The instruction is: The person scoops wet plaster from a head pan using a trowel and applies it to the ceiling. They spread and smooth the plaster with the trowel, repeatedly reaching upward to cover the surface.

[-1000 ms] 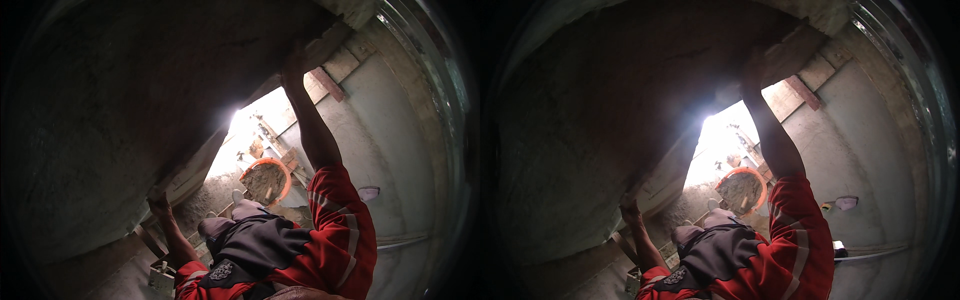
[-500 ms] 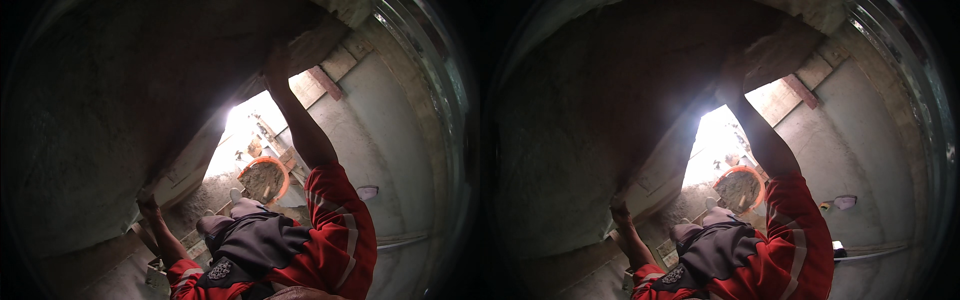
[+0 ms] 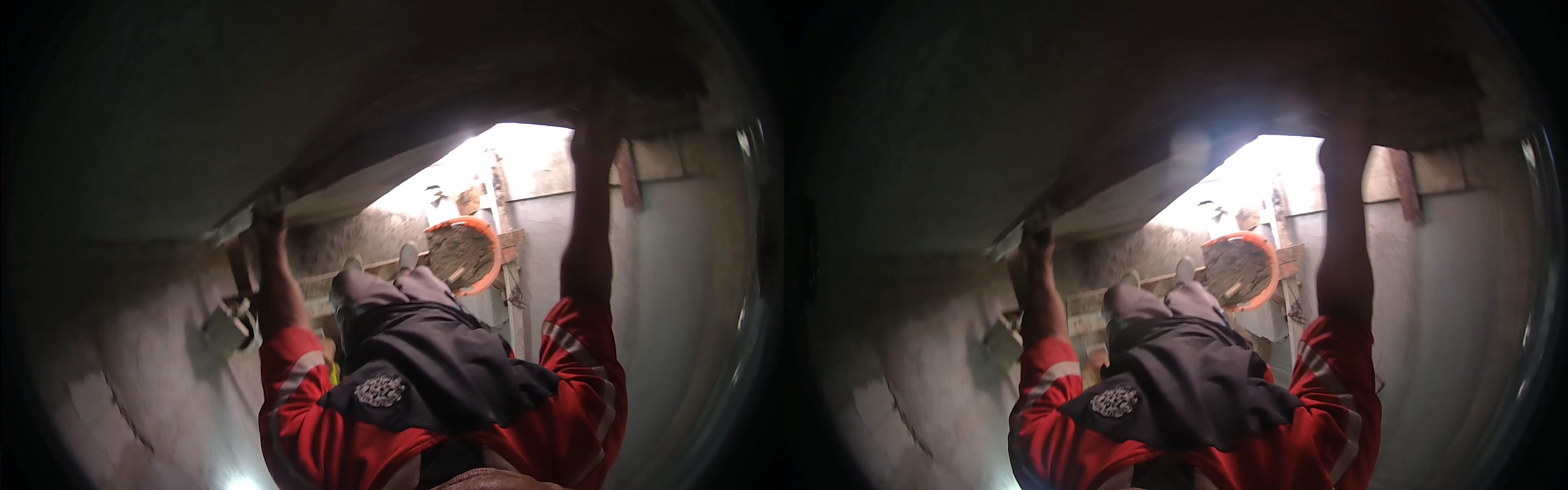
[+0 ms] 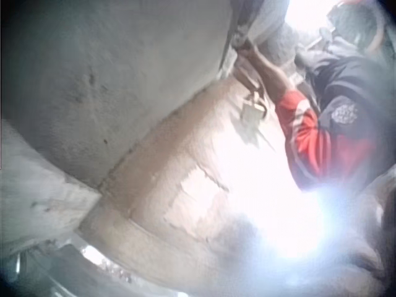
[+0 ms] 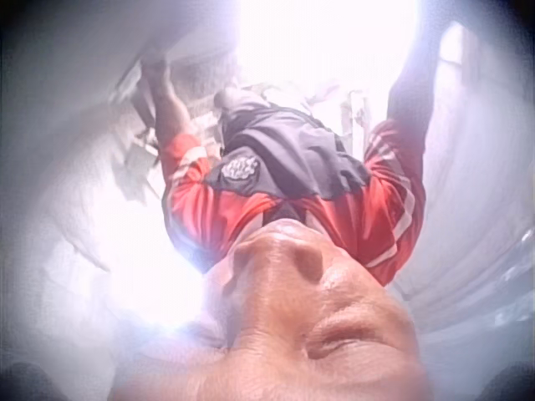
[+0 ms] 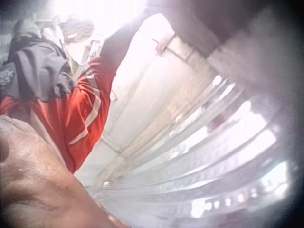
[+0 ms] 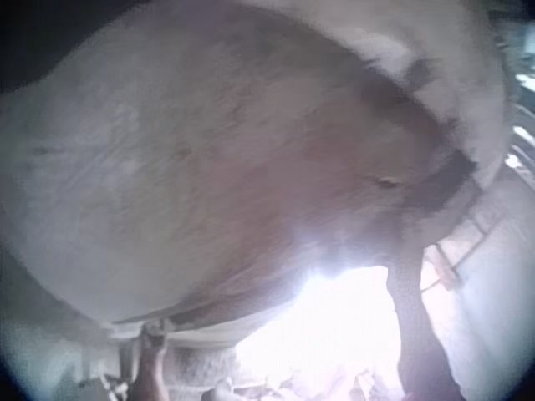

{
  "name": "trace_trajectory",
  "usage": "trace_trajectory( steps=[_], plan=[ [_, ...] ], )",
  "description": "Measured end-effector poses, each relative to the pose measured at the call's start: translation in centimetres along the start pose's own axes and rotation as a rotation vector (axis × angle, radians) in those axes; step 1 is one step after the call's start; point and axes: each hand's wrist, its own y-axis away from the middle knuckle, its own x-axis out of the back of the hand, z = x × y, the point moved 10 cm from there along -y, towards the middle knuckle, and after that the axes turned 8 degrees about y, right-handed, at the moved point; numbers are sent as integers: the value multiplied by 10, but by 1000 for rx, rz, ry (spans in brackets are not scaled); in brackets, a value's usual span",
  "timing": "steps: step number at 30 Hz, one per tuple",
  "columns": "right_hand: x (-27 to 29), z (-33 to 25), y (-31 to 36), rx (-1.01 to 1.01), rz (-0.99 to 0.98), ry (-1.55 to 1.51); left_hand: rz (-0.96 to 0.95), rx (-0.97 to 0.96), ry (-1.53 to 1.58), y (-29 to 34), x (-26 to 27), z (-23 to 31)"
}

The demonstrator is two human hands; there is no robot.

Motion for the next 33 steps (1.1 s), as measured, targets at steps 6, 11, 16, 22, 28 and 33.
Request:
trace_trajectory(
  steps=[6, 11, 16, 22, 28, 33],
  plan=[
    [56, -45, 34, 250, 201, 325, 408, 105, 505, 61, 35, -111],
    [41, -31, 69, -212, 103, -554, 275, 98, 397, 77, 8, -201],
    [5, -72, 138, 557, 103, 644, 790, 83, 535, 105, -8, -264],
    [-178, -35, 220, -19, -607, -229, 832, 460, -115, 144, -61, -234],
    [-318, -57, 317, 324, -851, -444, 313, -10, -1156, 122, -116, -68],
    [-370, -40, 351, 263, -812, -438, 56, -51, -1065, 108, -253, -18]
  ],
)
